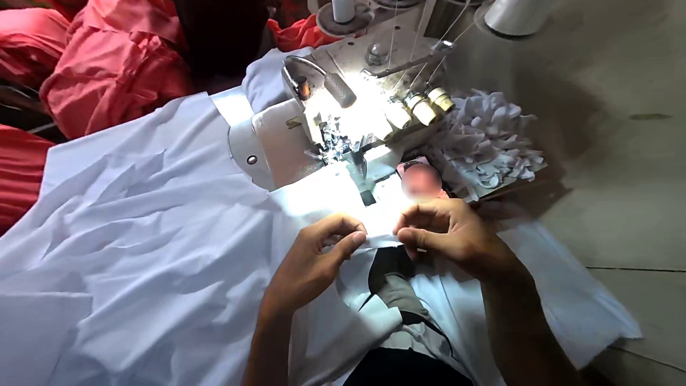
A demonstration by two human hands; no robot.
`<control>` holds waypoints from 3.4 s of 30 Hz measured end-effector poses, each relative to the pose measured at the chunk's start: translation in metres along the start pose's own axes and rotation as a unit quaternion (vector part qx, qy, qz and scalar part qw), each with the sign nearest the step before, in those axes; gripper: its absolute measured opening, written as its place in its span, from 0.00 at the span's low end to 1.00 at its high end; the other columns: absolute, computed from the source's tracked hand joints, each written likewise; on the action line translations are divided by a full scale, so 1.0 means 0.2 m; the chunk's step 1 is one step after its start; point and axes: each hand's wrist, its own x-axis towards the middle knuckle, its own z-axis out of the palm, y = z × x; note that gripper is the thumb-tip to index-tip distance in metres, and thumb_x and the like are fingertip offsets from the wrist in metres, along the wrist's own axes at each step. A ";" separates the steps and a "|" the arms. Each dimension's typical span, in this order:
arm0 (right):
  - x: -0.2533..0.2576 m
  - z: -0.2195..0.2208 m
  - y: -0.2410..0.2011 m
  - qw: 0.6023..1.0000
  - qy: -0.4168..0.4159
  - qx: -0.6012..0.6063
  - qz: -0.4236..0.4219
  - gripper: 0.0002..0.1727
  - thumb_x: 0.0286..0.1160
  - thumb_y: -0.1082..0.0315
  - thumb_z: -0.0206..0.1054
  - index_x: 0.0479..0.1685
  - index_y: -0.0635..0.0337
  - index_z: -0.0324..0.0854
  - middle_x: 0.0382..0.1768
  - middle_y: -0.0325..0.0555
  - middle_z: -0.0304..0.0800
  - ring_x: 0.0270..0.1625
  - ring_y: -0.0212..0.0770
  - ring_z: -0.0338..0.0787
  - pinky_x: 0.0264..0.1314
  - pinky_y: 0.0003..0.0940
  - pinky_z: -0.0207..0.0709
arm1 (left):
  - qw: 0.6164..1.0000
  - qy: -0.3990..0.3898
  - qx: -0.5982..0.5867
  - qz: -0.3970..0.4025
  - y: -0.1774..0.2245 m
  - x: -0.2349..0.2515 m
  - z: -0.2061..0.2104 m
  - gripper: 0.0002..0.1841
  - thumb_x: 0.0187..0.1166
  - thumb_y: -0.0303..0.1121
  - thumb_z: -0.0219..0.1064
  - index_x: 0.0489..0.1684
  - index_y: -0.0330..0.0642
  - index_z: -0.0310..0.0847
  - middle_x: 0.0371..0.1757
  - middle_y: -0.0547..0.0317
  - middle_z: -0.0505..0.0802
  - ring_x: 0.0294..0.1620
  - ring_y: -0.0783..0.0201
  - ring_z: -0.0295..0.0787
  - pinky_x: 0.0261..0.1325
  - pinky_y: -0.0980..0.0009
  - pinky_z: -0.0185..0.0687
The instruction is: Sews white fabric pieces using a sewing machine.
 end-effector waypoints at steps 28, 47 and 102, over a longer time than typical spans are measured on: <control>0.06 0.13 0.09 0.960 0.168 -0.182 -0.132 0.17 0.88 0.56 0.59 0.59 0.56 0.88 0.50 0.32 0.93 0.50 0.23 0.88 0.56 0.21 0.82 | 0.941 -0.033 0.272 0.198 0.31 0.25 -0.16 0.09 0.83 0.29 0.66 0.55 0.42 0.88 0.49 0.65 0.93 0.49 0.75 0.90 0.54 0.77 0.89; 0.11 0.32 0.31 0.967 0.245 -0.064 -0.029 0.06 0.76 0.69 0.73 0.40 0.62 0.93 0.31 0.38 0.96 0.32 0.28 0.94 0.39 0.21 0.90 | 0.850 0.199 0.472 0.121 0.03 0.36 -0.13 0.11 0.79 0.28 0.69 0.56 0.39 0.88 0.49 0.54 0.94 0.48 0.60 0.92 0.53 0.65 0.89; 0.23 0.28 0.32 0.975 0.187 -0.111 -0.039 0.07 0.71 0.62 0.77 0.37 0.55 0.94 0.32 0.33 0.94 0.35 0.23 0.89 0.40 0.18 0.82 | 0.845 0.220 0.483 0.058 -0.11 0.07 -0.01 0.19 0.88 0.43 0.58 0.63 0.45 0.90 0.74 0.59 0.87 0.71 0.55 0.78 0.73 0.59 0.71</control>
